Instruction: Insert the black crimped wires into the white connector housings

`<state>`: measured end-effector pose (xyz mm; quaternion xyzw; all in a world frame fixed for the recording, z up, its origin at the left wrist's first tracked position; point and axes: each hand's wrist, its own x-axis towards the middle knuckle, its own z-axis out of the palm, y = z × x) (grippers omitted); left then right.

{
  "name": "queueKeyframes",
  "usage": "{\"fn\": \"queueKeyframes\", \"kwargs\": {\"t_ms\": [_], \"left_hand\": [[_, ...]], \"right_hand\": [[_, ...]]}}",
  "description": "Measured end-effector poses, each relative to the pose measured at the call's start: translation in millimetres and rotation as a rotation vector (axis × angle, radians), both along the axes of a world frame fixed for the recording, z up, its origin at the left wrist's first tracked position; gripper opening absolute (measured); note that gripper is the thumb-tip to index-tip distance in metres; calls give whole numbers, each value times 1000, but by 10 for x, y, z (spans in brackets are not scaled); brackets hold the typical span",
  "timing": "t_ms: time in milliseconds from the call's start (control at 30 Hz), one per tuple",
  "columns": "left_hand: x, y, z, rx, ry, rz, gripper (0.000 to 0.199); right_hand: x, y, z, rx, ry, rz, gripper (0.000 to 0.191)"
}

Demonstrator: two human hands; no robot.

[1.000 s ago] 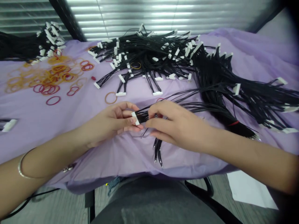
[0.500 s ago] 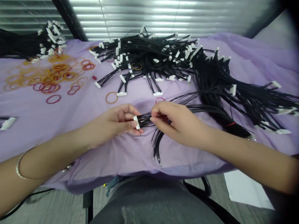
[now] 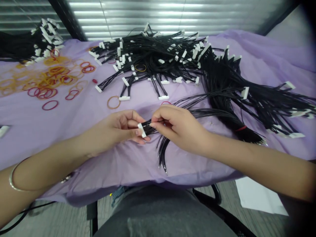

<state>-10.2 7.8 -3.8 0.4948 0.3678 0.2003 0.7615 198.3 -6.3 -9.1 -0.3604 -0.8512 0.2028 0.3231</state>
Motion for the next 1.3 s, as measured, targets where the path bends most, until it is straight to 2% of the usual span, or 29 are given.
{"fn": "queueKeyframes", "kwargs": {"t_ms": [500, 833, 967, 1100, 1300], "left_hand": [[43, -17, -5, 66, -6, -16, 13], [8, -14, -5, 23, -12, 7, 14], [7, -5, 8, 0, 5, -3, 14], [9, -6, 7, -6, -3, -12, 14], [11, -9, 4, 19, -15, -27, 11]], "right_hand": [[-30, 3, -59, 42, -6, 21, 7], [69, 10, 84, 113, -34, -32, 8], [52, 4, 45, 100, -18, 36, 4], [24, -3, -2, 90, -24, 4, 5], [23, 3, 26, 41, -2, -1, 7]]}}
